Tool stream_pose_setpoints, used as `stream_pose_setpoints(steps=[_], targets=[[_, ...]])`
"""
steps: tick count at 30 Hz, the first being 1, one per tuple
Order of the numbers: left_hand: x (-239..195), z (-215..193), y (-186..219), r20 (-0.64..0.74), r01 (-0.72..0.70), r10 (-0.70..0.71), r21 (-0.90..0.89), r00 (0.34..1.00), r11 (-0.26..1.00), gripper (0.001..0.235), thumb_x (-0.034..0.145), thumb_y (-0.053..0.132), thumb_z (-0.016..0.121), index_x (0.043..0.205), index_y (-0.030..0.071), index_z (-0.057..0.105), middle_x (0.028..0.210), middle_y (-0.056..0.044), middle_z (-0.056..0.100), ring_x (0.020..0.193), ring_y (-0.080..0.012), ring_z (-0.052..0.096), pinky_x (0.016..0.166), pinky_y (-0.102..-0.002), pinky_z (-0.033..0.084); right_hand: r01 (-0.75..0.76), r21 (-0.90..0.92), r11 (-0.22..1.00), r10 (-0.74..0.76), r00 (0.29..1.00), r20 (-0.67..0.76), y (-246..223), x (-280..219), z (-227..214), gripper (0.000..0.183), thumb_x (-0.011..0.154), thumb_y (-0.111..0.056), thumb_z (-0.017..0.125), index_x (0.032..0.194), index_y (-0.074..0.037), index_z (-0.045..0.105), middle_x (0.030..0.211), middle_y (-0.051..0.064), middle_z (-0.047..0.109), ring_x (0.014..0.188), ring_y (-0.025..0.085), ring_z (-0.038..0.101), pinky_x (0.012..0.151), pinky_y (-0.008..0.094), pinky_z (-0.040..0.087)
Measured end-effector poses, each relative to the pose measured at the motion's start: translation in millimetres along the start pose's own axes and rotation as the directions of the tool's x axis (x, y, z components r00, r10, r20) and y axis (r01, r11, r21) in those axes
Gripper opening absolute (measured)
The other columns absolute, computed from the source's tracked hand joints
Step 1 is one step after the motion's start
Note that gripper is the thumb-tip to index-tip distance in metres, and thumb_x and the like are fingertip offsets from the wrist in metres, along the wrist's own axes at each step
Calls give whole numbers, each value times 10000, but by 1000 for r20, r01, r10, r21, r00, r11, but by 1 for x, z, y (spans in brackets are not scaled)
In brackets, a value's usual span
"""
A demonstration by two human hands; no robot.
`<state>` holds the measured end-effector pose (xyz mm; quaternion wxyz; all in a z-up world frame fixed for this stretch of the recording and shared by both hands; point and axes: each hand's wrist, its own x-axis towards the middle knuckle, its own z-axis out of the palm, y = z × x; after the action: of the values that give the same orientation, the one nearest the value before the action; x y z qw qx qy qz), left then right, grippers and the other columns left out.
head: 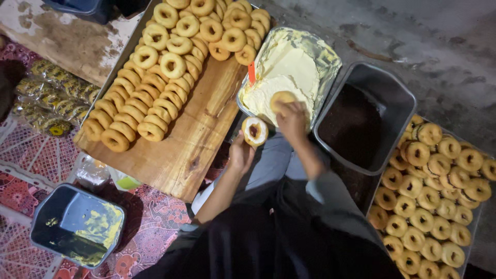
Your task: The person repeatedly picks up ring-shaped donuts, fills their centers with a light-colored cream from a container, and then dips the filled side into a dark chocolate mixture before placing them on a tray.
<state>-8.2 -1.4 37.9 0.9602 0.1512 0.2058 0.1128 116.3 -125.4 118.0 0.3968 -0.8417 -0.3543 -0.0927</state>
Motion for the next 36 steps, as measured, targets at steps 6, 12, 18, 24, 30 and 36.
stream_pose_setpoints(steps=[6,12,18,24,30,36], targets=[[-2,2,-9,139,-31,36,-39,990,999,410,1088,200,463,1433,-21,491,1439,-145,572,1342,-268,541,1166,-432,430,153,202,967,-184,972,144,12,-13,-19,351,792,-34,781,1142,-60,768,1134,129,730,1099,339,660,1012,446,502],[3,5,-11,163,-41,42,-9,986,999,412,1057,188,464,1399,-37,509,1387,-149,608,1306,-268,584,1141,-422,468,109,103,989,-113,993,29,-10,-41,-57,383,806,11,760,1172,-100,764,1144,99,742,1129,295,671,1012,413,538],[15,21,-102,99,221,-241,182,965,958,421,1041,237,494,1372,-19,540,1333,-113,650,1250,-227,621,1101,-384,499,-80,155,985,89,994,-56,68,-76,-98,371,823,8,730,1185,-72,747,1063,127,722,1015,312,679,907,400,549],[80,78,-182,-89,221,-345,904,934,365,416,1132,304,557,1282,-62,682,1116,-483,507,1040,-673,419,743,-490,331,-260,-431,864,256,964,-68,212,-143,-146,304,769,-62,735,1072,-51,764,977,171,718,919,381,655,850,466,545],[136,114,-237,869,-874,-227,354,439,-334,264,896,82,614,1105,-79,628,1311,-324,622,1251,-483,589,1117,-461,449,-402,893,203,964,243,-109,250,-161,-165,199,935,-165,588,1080,-78,693,892,4,737,864,190,702,871,442,559],[136,87,-268,455,-429,-56,869,889,248,266,1075,96,483,1205,-90,621,1218,-269,638,1105,-399,640,1001,-468,538,-192,980,54,887,460,41,194,-141,-182,305,809,-43,597,1102,-34,682,1005,83,722,936,204,702,960,381,545]])
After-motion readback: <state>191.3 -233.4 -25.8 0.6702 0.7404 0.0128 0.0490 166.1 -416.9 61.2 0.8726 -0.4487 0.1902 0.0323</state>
